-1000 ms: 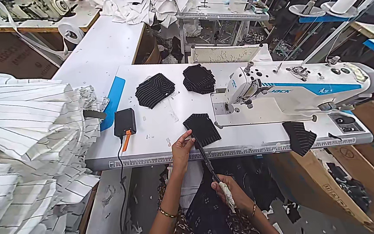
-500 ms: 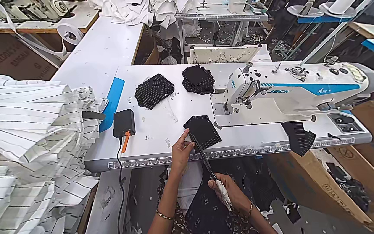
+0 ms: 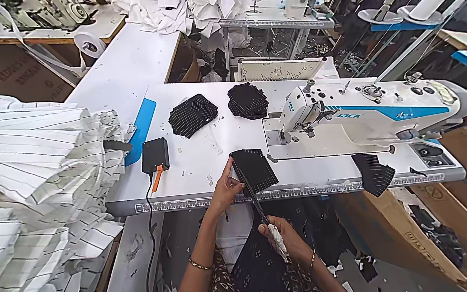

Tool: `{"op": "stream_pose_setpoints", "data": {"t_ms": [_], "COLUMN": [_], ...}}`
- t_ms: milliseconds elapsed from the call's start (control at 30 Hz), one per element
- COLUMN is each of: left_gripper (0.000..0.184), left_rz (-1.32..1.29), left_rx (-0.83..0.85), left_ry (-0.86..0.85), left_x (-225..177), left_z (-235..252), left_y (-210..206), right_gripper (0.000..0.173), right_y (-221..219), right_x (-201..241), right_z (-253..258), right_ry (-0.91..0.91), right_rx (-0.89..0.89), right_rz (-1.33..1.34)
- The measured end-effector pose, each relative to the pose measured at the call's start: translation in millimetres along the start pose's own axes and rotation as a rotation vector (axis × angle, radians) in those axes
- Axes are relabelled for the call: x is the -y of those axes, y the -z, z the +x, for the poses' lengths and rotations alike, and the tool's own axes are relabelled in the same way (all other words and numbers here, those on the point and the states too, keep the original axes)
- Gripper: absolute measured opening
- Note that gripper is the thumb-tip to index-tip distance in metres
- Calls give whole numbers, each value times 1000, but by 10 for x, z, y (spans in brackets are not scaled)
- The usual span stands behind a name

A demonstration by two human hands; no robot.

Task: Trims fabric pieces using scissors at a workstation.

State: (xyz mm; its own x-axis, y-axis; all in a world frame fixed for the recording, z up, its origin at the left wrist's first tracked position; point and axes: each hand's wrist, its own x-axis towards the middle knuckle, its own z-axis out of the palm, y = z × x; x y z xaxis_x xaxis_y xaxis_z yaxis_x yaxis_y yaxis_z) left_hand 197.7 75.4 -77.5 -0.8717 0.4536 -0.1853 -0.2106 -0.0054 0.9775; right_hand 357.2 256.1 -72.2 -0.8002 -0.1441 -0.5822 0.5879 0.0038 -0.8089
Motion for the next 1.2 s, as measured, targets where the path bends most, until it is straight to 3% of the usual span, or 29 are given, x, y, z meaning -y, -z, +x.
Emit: {"op": "stream_pose_setpoints", "data": {"t_ms": [367,633,833,1200], "left_gripper": [101,104,103,105], "left_rz": [88,72,90,98], "left_rx": [45,82,88,129], "left_ry": [-14,-40,-2,16], "left_x": [48,99,14,-96], "left_z": [-54,-67,-82,-127], "left_y": [12,-20,-80,-120], "right_gripper": [32,35,34,35], "right_y": [-18,24,2,30], "right_x": [-55,-55,29,47], "right_z": [71,159,151,166], "right_ry": [35,108,45,111], "right_rx": [-23,-50,-49,-73], "right_rz": [2,-135,-40,8]}}
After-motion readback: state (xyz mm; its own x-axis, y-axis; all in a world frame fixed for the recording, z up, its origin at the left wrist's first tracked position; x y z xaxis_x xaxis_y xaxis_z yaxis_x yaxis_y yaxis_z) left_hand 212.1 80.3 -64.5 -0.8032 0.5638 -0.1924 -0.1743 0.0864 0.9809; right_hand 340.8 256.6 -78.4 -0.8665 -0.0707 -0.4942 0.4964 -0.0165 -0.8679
